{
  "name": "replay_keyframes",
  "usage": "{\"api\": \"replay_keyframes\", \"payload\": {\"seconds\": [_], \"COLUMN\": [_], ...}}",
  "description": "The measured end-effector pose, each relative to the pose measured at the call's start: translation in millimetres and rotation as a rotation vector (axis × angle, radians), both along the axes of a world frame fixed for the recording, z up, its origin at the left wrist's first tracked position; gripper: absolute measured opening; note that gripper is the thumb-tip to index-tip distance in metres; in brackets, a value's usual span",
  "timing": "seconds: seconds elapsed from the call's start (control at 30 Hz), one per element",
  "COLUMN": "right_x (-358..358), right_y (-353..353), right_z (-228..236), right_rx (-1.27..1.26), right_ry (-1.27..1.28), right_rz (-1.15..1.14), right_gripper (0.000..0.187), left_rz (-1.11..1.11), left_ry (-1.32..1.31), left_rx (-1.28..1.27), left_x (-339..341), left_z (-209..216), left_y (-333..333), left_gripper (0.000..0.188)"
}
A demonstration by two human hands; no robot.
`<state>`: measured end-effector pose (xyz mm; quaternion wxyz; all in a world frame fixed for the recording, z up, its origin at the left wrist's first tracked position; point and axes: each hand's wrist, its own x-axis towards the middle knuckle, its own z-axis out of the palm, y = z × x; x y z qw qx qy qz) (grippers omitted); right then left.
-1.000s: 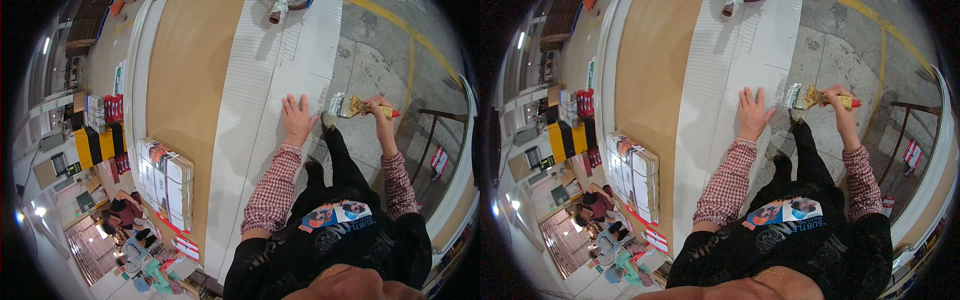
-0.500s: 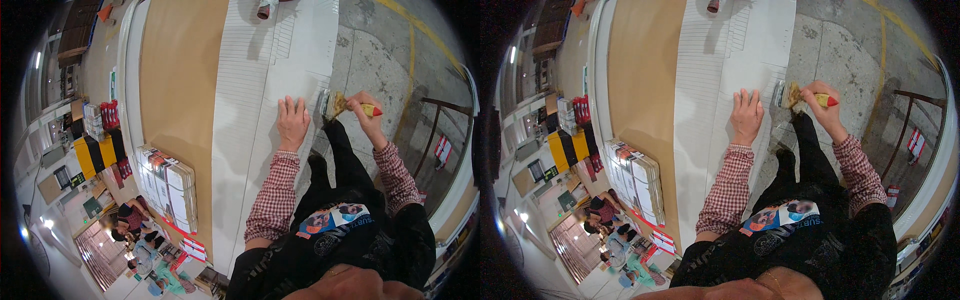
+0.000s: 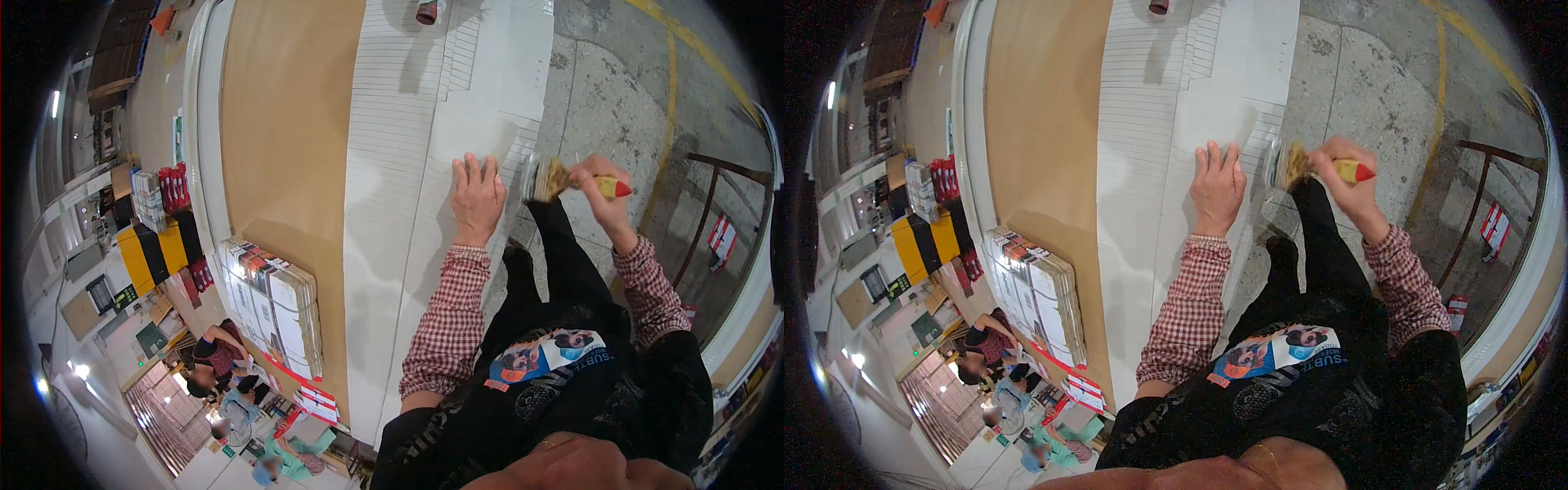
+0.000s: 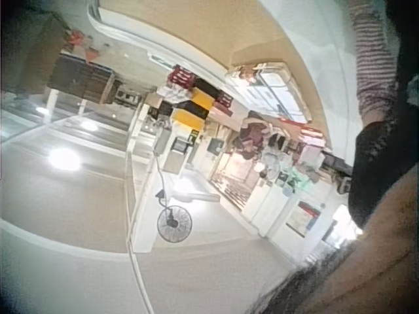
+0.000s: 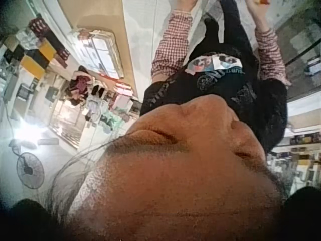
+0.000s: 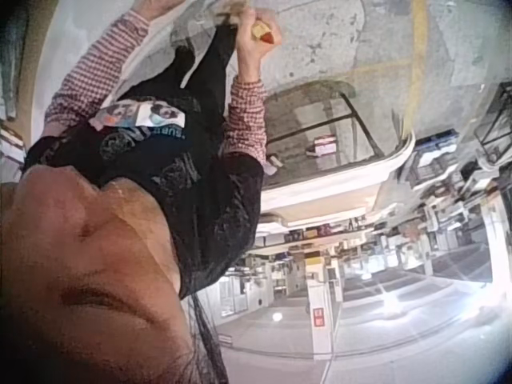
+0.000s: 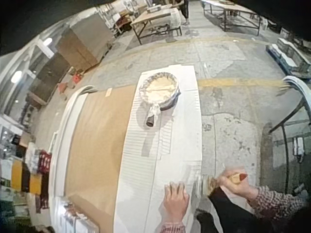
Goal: The person uses a paintbrush to apply a white adhesive substance from a container onto a long, white, corrugated sheet of material. The person repeatedly dips the brush into the container and spreads the adhesive along the length of the sheet, which is laid out on a workbench in a workshop environment.
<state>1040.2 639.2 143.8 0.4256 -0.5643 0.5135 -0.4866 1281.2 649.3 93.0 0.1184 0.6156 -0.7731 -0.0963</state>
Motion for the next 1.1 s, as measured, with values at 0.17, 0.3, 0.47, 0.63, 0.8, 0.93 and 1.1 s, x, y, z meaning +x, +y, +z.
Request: {"api": "replay_keyframes", "payload": {"seconds": [0.17,0.3,0.47,0.63,0.8,0.93,1.1], "right_x": [-2,-2,-5,-3,-11,-11,-13], "right_y": [-12,-15,-26,-34,-40,-49,-45], "right_z": [-8,0,-4,11,2,6,-1], "right_rx": [0.018,-0.066,-0.015,-0.054,-0.021,-0.037,0.019], "right_ry": [0.040,-0.013,0.091,0.055,0.063,0.076,-0.026], "right_rz": [0.059,0.020,0.053,-0.046,0.049,-0.073,0.026], "right_gripper": [0.016,0.013,0.013,0.015,0.015,0.016,0.016], "left_rz": [-0.017,-0.002,0.006,0.007,0.017,0.013,0.018], "left_ry": [-0.030,-0.009,0.000,-0.016,-0.003,-0.007,0.000], "left_rx": [-0.030,-0.004,0.000,0.032,0.057,0.032,0.034], "left_x": [-1,-1,-3,-3,-4,-3,-3], "left_z": [2,3,4,3,8,4,5], "left_y": [0,-1,-1,0,-1,0,0], "left_gripper": [0.037,0.037,0.038,0.038,0.039,0.039,0.039]}}
